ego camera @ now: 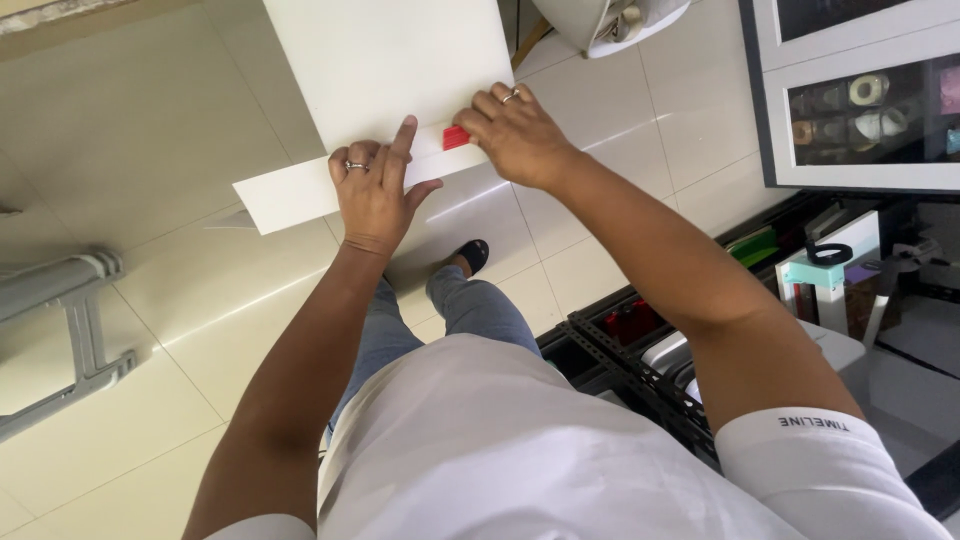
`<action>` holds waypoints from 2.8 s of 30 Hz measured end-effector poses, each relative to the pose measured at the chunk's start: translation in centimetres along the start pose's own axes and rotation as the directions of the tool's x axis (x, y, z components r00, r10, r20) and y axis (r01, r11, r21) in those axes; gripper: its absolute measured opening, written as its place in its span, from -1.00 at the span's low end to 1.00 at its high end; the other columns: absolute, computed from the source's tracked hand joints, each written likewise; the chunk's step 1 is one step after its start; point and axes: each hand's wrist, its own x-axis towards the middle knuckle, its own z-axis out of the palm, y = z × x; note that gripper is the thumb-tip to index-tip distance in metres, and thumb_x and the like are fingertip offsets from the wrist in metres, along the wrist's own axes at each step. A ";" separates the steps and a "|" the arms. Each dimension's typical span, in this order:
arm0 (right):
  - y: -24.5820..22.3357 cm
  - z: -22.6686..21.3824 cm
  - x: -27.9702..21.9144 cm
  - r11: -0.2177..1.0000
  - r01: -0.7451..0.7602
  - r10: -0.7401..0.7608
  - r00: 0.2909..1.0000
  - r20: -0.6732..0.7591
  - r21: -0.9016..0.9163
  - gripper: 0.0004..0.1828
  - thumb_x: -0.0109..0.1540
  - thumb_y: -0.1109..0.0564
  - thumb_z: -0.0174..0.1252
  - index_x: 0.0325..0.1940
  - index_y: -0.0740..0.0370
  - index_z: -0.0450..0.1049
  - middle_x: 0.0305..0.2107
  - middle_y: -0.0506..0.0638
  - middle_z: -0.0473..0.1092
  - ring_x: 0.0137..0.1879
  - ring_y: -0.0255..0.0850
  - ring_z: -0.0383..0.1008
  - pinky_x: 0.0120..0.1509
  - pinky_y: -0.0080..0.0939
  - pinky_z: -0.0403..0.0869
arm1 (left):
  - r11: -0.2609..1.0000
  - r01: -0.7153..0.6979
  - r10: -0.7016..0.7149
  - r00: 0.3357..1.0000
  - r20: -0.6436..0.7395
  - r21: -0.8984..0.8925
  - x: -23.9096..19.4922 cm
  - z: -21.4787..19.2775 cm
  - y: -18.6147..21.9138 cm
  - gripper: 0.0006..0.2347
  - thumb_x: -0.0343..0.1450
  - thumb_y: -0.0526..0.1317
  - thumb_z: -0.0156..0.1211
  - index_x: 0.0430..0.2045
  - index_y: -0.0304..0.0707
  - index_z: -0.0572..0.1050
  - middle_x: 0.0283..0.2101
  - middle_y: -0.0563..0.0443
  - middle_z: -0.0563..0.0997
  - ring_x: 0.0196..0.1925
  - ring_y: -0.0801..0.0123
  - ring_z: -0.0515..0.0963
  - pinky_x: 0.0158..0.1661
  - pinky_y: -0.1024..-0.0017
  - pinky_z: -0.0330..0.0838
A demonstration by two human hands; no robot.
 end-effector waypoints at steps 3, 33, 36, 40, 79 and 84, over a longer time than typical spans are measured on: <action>-1.9 0.8 1.2 1.000 0.007 -0.008 0.999 -0.037 -0.015 -0.68 0.48 0.06 -0.18 0.28 -0.01 0.37 -0.08 0.00 0.33 0.09 0.01 0.26 0.19 0.06 0.20 | 0.998 0.068 -0.067 0.998 -0.013 0.017 -0.8 0.7 -0.1 -0.01 0.29 0.38 0.57 0.46 -0.15 0.12 -0.13 0.09 0.54 -0.07 0.20 0.43 0.07 0.17 0.28; -14.1 9.8 1.1 0.752 -0.641 0.496 0.394 -0.773 0.156 -0.45 0.36 0.10 0.05 0.47 -0.11 0.29 -0.30 -0.12 0.30 -0.19 -0.13 0.36 -0.11 -0.09 0.31 | 0.984 -0.076 0.082 0.996 0.029 -0.160 -1.0 0.4 -1.7 -0.64 0.28 -0.06 0.56 -0.09 -0.04 0.61 -0.19 0.12 0.44 -0.04 0.21 0.42 -0.04 0.20 0.29; -10.7 9.3 -0.4 0.721 -0.692 0.435 0.433 -0.789 0.018 -0.46 0.32 0.20 0.09 0.41 -0.03 0.34 -0.32 0.00 0.34 -0.22 -0.04 0.38 -0.20 -0.02 0.33 | 0.985 -0.066 0.078 0.995 0.066 -0.162 -1.0 -1.3 -2.4 -0.67 0.29 -0.09 0.57 -0.12 -0.06 0.62 -0.21 0.12 0.44 -0.06 0.22 0.42 -0.04 0.18 0.27; -8.3 10.2 -2.0 0.605 -0.776 0.600 0.295 -0.744 0.180 -0.39 0.33 0.15 0.17 0.48 0.01 0.24 -0.26 -0.06 0.35 -0.17 -0.10 0.41 -0.19 -0.05 0.35 | 0.989 -0.038 0.047 0.997 0.057 -0.146 -2.3 -2.4 -3.4 -0.68 0.30 -0.09 0.57 -0.13 -0.06 0.63 -0.22 0.13 0.44 -0.05 0.24 0.41 -0.02 0.20 0.27; -8.8 14.1 -1.2 0.563 -0.810 0.596 0.260 -0.760 0.164 -0.34 0.33 0.13 0.18 0.51 0.05 0.16 -0.23 -0.01 0.36 -0.19 0.00 0.44 -0.23 0.04 0.35 | 0.731 0.649 -0.551 0.743 0.380 -0.209 -4.0 -6.1 -4.3 -0.01 0.12 -0.18 0.73 0.41 -0.32 0.10 -0.28 0.06 0.65 0.05 0.14 0.47 0.32 0.05 -0.09; -19.1 9.3 5.4 0.859 -0.507 0.378 0.545 -0.748 0.065 -0.41 0.37 0.11 -0.01 0.52 -0.08 0.20 -0.29 -0.11 0.32 -0.20 -0.12 0.39 -0.14 -0.02 0.35 | 0.782 0.596 -0.512 0.781 0.358 -0.183 -3.9 -4.7 -5.1 0.05 0.10 -0.12 0.73 0.43 -0.29 0.04 -0.28 0.12 0.64 0.12 0.21 0.44 0.37 0.09 -0.15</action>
